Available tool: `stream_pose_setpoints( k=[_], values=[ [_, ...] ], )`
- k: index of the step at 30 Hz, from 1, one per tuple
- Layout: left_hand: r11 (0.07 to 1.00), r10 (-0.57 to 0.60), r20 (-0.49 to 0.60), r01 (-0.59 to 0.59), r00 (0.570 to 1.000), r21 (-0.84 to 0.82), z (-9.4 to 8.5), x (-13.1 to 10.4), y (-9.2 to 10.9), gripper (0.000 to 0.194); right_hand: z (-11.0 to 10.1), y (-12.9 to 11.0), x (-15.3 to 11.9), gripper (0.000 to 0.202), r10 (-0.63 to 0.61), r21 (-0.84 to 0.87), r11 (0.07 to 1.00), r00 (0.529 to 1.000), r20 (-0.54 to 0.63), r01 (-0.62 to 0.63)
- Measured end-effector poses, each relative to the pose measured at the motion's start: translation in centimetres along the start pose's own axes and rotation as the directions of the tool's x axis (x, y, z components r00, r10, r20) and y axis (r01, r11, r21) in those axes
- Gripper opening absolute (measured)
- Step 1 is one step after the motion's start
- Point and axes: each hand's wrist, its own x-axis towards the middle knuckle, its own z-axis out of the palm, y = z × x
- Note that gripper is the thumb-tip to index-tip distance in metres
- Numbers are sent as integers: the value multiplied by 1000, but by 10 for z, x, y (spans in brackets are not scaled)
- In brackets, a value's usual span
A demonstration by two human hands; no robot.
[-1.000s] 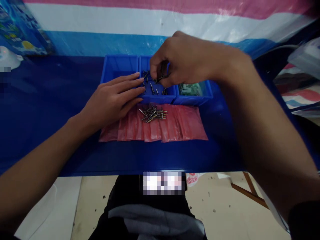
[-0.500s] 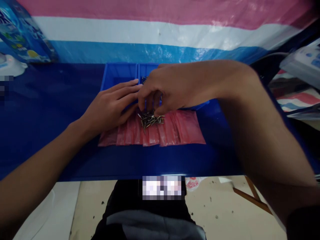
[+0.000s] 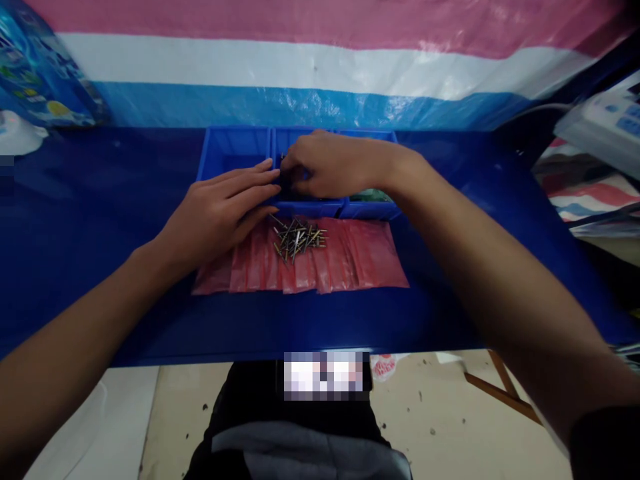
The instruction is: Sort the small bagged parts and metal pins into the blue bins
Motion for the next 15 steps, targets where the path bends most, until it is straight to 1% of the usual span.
stream_pose_setpoints(
  k=[3, 5, 9, 10, 11, 15],
  values=[
    [1000, 4, -10, -4, 1000, 13, -2, 0, 0, 26, -1, -4, 0, 28, -14, -51, 999, 1000, -10, 14],
    [999, 40, -21, -40, 999, 30, -3, 0, -1, 25, -1, -2, -2, 26, -25, -58, 998, 1000, -16, 24],
    [995, 87, -31, -86, 996, 50, -2, 1, -2, 25, 5, 6, 0, 36, -4, -188, 982, 982, -188, -32],
    [995, 88, -33, -86, 996, 50, -2, 1, -2, 25, 7, 6, 2, 39, -11, -219, 975, 978, -209, -36],
    [995, 88, -35, -86, 996, 49, -1, 1, -3, 25, 9, 6, 3, 40, -25, -235, 972, 979, -204, -24],
    [995, 91, -40, -89, 995, 46, 0, 1, -3, 27, 10, 1, 4, 41, -57, -222, 974, 994, -96, 34]
  ],
)
